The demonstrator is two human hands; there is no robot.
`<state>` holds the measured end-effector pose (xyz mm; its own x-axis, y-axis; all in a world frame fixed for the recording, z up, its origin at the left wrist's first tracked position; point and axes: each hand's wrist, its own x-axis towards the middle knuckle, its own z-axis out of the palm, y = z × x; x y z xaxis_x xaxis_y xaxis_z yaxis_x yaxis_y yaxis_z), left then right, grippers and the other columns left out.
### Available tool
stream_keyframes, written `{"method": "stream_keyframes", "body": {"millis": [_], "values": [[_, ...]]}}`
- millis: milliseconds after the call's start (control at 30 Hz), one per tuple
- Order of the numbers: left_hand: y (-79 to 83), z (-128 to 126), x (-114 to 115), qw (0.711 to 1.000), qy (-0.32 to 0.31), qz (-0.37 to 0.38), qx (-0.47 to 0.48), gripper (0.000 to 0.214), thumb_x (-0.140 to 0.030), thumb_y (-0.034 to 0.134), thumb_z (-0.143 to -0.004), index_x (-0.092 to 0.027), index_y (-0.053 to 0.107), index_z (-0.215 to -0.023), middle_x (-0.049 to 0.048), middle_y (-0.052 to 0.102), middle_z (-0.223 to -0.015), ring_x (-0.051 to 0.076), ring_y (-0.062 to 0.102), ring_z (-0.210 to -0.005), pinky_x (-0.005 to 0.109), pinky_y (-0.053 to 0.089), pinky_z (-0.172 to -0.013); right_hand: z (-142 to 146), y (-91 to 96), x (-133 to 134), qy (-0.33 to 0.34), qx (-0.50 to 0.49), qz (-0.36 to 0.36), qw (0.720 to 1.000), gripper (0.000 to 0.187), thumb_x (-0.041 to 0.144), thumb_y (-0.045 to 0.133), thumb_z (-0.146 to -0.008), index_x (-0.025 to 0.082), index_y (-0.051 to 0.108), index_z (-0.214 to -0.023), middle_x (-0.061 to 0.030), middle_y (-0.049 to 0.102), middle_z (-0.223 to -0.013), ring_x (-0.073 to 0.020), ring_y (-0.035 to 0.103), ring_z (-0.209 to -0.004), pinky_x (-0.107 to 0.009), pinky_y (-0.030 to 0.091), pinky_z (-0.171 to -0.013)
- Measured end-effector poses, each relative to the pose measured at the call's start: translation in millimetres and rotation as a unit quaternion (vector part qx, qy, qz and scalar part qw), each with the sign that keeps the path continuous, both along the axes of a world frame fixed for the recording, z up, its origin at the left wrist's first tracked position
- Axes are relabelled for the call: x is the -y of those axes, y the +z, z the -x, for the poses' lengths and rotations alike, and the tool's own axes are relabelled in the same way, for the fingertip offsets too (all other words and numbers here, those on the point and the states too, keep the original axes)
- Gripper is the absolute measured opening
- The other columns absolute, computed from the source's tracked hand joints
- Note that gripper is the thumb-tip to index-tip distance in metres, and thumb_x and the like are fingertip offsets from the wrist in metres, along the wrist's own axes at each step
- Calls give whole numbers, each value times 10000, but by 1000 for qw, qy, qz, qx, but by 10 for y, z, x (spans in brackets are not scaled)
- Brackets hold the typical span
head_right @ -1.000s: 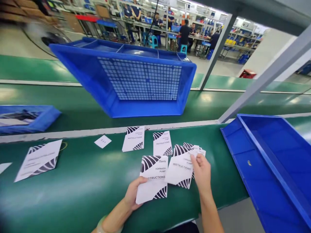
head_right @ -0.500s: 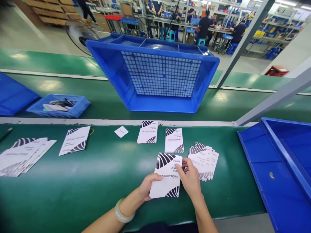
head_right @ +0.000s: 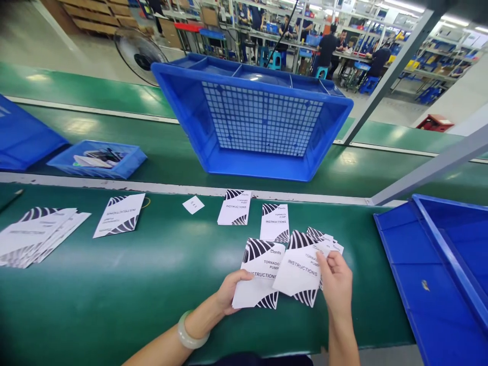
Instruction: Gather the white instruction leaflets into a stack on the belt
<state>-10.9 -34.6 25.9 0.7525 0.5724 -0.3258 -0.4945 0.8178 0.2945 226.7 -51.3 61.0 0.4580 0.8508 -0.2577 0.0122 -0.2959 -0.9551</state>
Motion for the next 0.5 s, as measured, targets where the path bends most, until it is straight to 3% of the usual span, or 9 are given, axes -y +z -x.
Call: {"method": "stream_keyframes", "body": {"millis": [67,133,200,267,367,433,500], "values": [[49,4,-14,999,-6,-38,37,528,-247,520,-745,-30,533,-1226,189,525,-1241,303,522,-1117,357,476,-847,-153,-37,-54,-7,84,20,996,424,513,652,-732,167,529,-946,-76,601,-867,-208,571,-732,-340,481,-663],[86,-1,-22,996,-11,-63,54,545,-245,485,-772,-17,492,-1267,208,444,-1323,346,435,-1210,394,448,-889,-193,-87,-87,-2,247,28,969,536,535,622,-732,172,527,-1116,-116,577,-1070,-275,550,-953,-426,441,-834],[99,-14,-21,996,-17,-73,54,551,-238,484,-773,-21,479,-1280,213,401,-1358,368,394,-1241,418,434,-902,-95,-128,-79,18,341,20,940,571,537,573,-767,181,492,-1206,-121,518,-1201,-290,471,-1106,-441,376,-936],[89,-29,-14,996,-24,-74,51,568,-234,517,-743,-27,491,-1272,210,411,-1352,366,400,-1238,423,428,-912,101,-150,-42,84,290,17,953,499,529,506,-824,190,496,-1190,-107,525,-1190,-259,478,-1098,-400,391,-931],[46,-44,6,999,-23,-39,9,561,-215,599,-637,-40,581,-1170,192,572,-1179,309,562,-1058,356,477,-824,408,-157,8,181,170,44,968,422,546,509,-824,189,540,-1047,-76,581,-990,-197,548,-841,-314,475,-736],[17,-47,19,999,-13,-1,-45,533,-194,627,-561,-49,634,-1073,169,645,-1030,258,630,-861,311,501,-703,528,-159,11,197,159,64,965,403,571,530,-801,183,541,-908,-48,565,-844,-164,511,-678,-278,456,-596],[3,-46,28,996,-7,24,-83,544,-180,628,-515,-49,644,-1042,161,655,-1002,247,634,-808,307,503,-666,570,-157,5,201,166,76,962,406,585,519,-805,180,512,-809,-28,535,-761,-145,476,-609,-261,416,-541]]}}
